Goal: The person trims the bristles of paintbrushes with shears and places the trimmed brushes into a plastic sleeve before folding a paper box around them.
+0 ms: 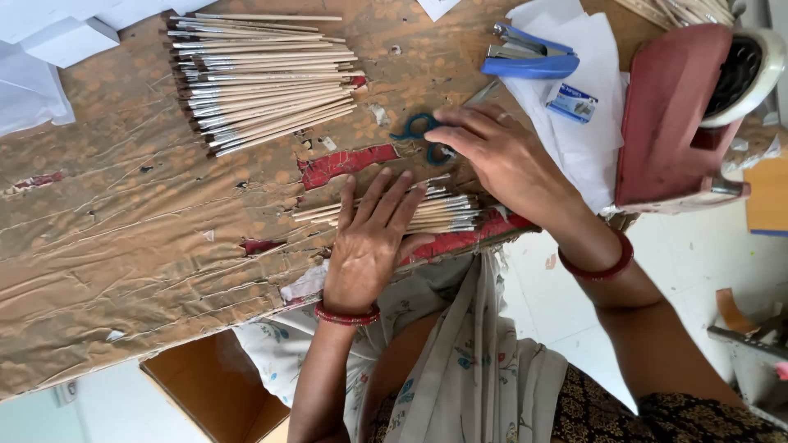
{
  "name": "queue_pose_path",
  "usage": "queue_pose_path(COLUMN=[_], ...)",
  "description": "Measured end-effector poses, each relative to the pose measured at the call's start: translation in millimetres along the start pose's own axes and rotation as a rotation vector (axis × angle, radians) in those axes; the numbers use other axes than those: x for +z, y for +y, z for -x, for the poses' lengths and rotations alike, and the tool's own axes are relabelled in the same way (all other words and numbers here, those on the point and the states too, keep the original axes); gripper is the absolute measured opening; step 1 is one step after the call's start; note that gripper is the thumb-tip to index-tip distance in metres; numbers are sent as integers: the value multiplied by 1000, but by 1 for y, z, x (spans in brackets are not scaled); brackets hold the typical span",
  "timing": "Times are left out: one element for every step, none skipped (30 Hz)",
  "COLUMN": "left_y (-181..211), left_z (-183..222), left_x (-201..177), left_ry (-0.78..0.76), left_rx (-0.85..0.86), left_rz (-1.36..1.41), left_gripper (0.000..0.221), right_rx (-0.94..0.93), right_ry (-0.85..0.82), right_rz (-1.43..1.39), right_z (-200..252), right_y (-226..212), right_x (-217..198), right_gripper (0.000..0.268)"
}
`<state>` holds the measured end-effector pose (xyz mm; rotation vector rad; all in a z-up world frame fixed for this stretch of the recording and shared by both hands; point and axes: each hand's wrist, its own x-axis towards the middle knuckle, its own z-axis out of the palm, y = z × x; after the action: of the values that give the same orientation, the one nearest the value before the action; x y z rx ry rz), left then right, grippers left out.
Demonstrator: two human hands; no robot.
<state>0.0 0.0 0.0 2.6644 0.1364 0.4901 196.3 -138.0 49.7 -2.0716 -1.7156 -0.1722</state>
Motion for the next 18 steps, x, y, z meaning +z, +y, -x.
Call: queue_pose_path(left_y=[1,3,4,2,2,2,3,3,3,5,7,8,13,18,22,24,25,26], left_z=[-1,-1,-4,-4,-5,-5,-1,3,5,8,11,16,16,16,16,17,18,19], left_x=[1,2,3,2,3,3,4,4,4,8,11,15,14,13,11,15,18,22], left_ry=[-17,-17,-19,-37,-4,28,22,58,105,110,118,127,136,126,116,124,127,128], left_rx=[15,7,9,33,53,73,93,123,155,177,226,274,272,305,340,341,377,413], left_rz=[-1,29,57,53,110,169,178,105,32,41,-90,-222,-219,-319,-425,-427,-514,-602], left_gripper=[70,71,71,71,70,68,68,52,35,35,29,22,22,29,36,36,33,30], right_rx=[20,-21,-57,-32,2,37,56,71,81,95,73,50,46,45,46,42,-35,-112], right_ry=[10,-25,-53,-37,-78,-121,-118,-177,-232,-225,-180,-135,-138,-198,-252,-249,-108,34], right_rz=[-3,42,92,93,177,259,271,225,185,203,241,278,286,298,310,316,361,402], right_z=[-2,-3,-5,-8,-9,-11,-13,-15,-20,-16,-14,-12,-13,-14,-17,-13,-11,-10], right_y=[3,5,9,8,9,9,8,8,9,9,9,8,10,11,12,15,19,24], right_x=[11,21,30,33,34,34,30,27,21,23,26,29,28,27,27,27,27,28], right_gripper=[41,41,43,43,44,45,45,40,35,35,32,28,28,30,32,32,29,27])
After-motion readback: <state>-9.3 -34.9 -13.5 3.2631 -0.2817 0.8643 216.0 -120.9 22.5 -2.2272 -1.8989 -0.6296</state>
